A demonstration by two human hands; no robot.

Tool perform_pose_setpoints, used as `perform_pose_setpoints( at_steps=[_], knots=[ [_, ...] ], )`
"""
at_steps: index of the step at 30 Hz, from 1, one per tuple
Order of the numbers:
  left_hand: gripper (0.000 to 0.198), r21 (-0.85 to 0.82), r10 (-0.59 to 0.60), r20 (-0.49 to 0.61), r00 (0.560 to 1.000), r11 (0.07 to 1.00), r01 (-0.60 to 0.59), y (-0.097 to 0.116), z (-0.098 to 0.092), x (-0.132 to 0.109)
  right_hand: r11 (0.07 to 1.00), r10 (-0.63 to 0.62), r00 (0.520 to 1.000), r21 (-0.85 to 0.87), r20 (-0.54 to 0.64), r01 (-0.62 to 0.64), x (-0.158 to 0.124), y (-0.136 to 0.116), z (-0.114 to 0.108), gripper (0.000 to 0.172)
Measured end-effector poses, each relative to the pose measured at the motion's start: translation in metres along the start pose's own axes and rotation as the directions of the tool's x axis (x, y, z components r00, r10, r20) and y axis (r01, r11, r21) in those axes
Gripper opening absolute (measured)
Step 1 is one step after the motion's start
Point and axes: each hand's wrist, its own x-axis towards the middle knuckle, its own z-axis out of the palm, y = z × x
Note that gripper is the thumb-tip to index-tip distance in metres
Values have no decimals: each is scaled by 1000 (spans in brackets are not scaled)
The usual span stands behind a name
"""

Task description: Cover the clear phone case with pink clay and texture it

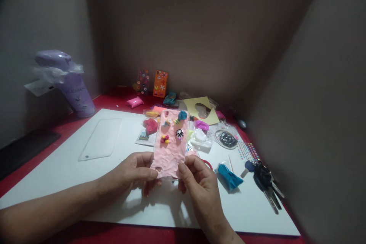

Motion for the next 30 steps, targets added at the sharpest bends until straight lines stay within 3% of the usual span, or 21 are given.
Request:
perform_pose_setpoints(
  at_steps=[20,30],
  knots=[
    [33,14,-33,6,999,999,33,-1,0,-1,1000,-11,1000,-17,-18,11,2,3,2,20],
    [13,10,-19,-17,1000,1000,20,-2,-1,2,1000,-16,1000,-14,-5,16,-1,-1,2,19]
  ],
)
